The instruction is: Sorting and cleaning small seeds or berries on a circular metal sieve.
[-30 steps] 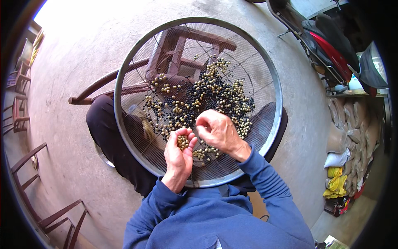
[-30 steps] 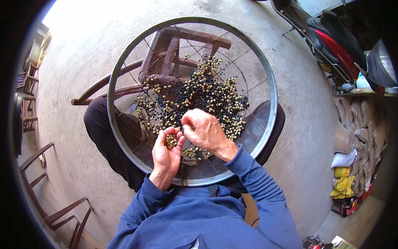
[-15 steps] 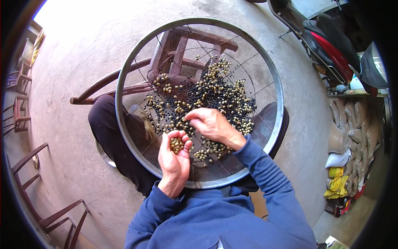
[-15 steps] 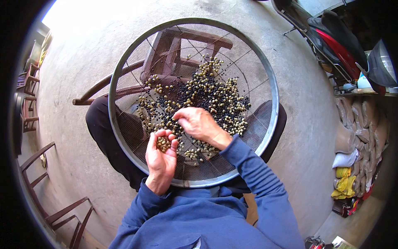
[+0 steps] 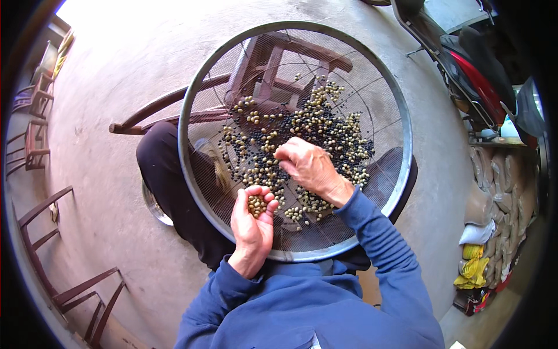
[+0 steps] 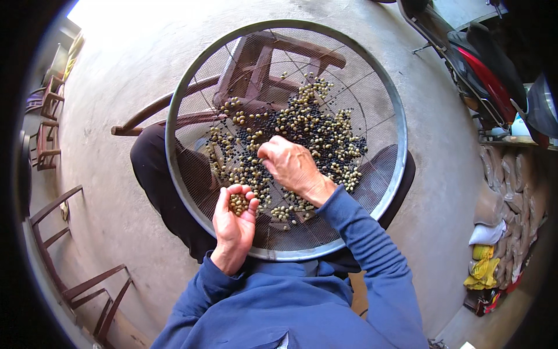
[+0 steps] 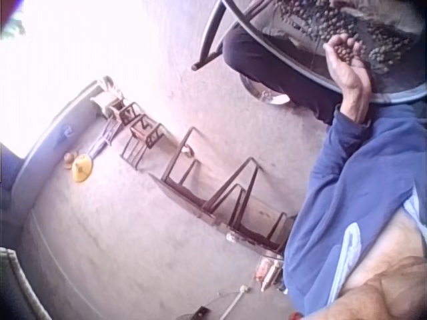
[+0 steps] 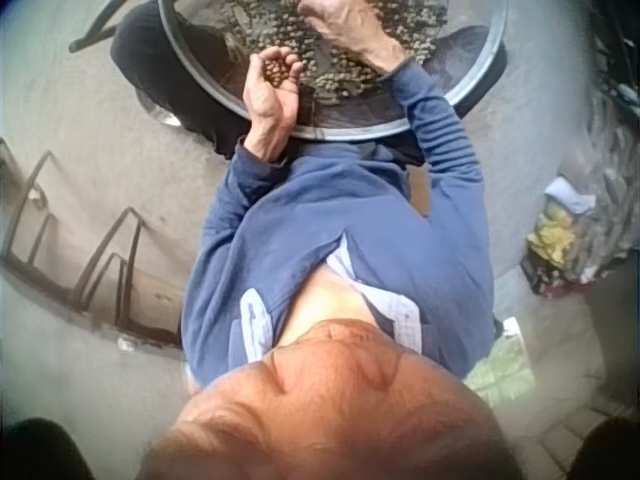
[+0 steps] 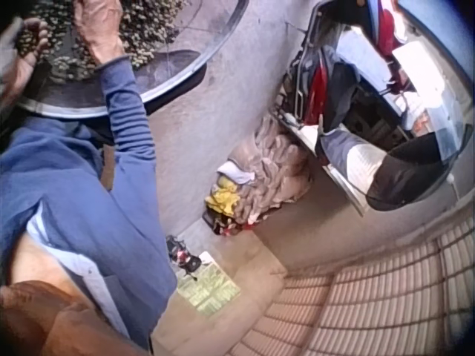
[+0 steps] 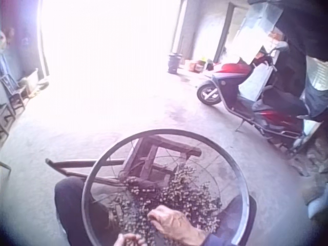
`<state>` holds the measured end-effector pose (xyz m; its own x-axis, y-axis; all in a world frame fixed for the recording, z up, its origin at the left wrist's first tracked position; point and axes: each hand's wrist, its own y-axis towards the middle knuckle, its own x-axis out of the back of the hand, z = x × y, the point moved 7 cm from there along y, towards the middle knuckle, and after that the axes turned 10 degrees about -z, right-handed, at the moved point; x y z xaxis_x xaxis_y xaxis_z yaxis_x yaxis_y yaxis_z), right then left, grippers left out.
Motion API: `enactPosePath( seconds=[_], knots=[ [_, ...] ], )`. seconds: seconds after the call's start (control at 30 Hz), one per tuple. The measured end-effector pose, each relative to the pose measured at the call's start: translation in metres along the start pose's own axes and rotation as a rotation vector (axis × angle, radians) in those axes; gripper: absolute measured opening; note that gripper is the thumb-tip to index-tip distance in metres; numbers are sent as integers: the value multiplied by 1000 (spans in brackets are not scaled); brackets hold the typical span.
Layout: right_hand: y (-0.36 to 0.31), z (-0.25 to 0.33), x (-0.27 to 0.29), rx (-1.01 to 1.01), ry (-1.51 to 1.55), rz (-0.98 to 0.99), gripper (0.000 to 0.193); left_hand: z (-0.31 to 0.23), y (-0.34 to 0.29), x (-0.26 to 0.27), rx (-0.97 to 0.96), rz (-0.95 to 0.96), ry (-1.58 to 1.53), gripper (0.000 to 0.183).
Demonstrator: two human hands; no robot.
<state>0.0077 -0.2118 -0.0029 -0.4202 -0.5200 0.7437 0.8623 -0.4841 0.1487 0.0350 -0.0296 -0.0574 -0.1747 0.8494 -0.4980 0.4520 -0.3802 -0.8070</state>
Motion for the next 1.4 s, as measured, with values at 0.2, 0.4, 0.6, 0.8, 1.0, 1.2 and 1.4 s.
enactPosePath(
  seconds=[0.2,0.4,0.6,0.8,1.0,1.2,1.4],
  knots=[
    [6,15,-30,110,-160,84,8,0,2,1,-17,5,2,39],
    [2,5,-29,104,-189,87,7,0,4,2,-20,-6,7,38],
    [2,14,-2,44,33,-53,10,2,5,1,-13,28,4,37],
    [-18,72,1,15,388,158,13,2,2,-6,-2,43,-16,40],
    [0,8,4,-43,43,-97,6,3,5,0,-3,31,10,37],
    [-1,24,-35,45,-47,57,13,3,7,4,6,21,-6,37],
    [-1,16,-46,57,-142,127,8,3,7,2,2,12,9,37]
  ],
)
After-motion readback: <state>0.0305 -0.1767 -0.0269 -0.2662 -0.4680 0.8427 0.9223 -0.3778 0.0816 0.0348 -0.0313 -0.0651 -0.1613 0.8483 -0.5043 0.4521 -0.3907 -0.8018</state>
